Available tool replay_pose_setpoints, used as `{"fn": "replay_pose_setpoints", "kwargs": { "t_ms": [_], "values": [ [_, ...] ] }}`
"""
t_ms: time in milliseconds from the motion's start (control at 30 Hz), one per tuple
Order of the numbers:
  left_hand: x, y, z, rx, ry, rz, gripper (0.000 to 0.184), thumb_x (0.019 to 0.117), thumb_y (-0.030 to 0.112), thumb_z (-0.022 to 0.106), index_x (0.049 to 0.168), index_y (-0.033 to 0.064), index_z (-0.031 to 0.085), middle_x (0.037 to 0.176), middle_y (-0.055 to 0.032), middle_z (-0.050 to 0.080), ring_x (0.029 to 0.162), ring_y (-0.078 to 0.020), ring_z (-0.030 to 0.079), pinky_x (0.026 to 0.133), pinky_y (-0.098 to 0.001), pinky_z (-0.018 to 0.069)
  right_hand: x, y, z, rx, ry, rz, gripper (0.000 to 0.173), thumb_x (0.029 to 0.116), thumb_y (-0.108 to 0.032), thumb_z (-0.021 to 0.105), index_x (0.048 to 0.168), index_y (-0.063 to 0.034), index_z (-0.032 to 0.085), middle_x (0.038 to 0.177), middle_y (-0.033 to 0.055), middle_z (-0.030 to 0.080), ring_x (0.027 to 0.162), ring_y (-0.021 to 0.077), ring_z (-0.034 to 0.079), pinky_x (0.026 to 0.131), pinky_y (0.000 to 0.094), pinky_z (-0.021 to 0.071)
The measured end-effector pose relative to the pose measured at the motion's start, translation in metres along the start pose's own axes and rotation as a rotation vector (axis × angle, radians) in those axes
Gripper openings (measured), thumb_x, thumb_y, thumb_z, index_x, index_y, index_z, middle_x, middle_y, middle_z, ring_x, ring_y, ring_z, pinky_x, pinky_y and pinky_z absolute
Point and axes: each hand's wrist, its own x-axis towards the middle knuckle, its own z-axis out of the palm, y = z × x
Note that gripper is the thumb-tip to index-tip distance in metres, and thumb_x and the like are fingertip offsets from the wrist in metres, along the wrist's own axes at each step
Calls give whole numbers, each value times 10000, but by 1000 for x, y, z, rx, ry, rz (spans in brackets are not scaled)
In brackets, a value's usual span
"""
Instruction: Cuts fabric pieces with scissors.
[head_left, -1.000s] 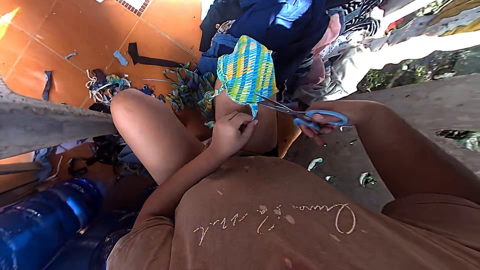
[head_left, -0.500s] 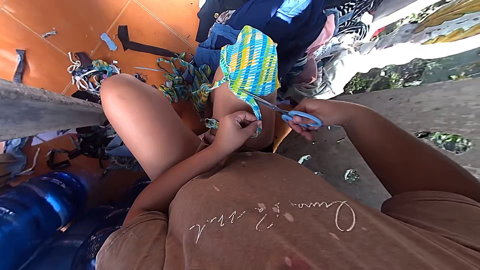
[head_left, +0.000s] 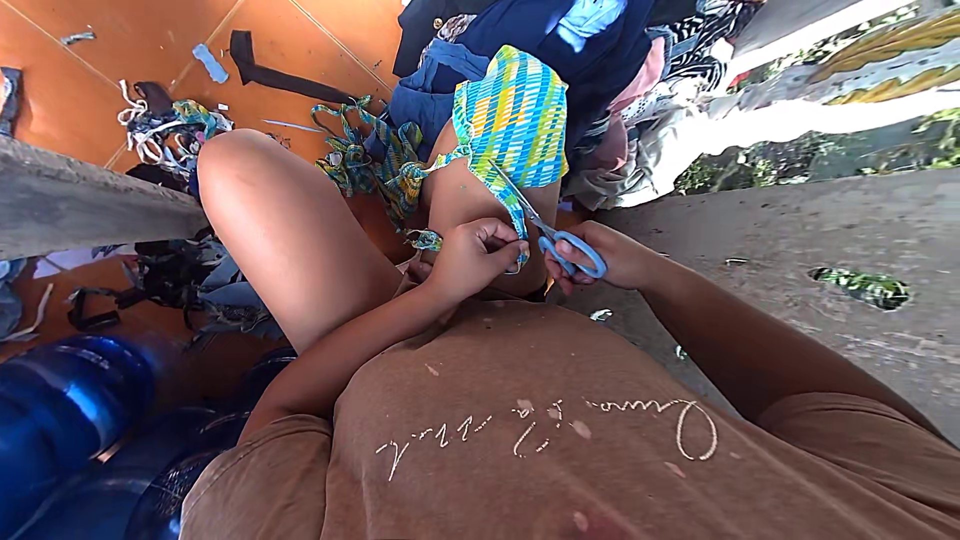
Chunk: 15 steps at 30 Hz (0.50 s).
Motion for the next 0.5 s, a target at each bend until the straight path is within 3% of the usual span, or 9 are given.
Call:
{"fn": "replay_pose_setpoints", "kwargs": {
  "t_ms": [167,400,500],
  "values": [
    [-1,0,-2,-11,-29,-32,63,920,-42,710,932,-87,667,740,-71,701,622,-40,670,643,-206,589,1,13,8,99,20,-59,367,1024,-413,510,729,-221,613,583,-140,627,459,-58,531,441,101,406],
    [-1,0,-3,4,-67,-48,64,927,-22,713,928,-74,675,743,-58,700,626,-23,662,645,-189,579,3,15,14,189,35,-48,456,938,-628,600,733,-221,611,578,-130,610,452,-50,518,444,94,400],
    [-1,-1,-3,3,-73,-36,63,927,-22,714,923,-72,677,740,-56,699,626,-20,658,647,-186,576,6,12,13,169,52,-38,460,959,-602,573,723,-209,606,582,-113,624,455,-36,538,445,101,415]
  ]
}}
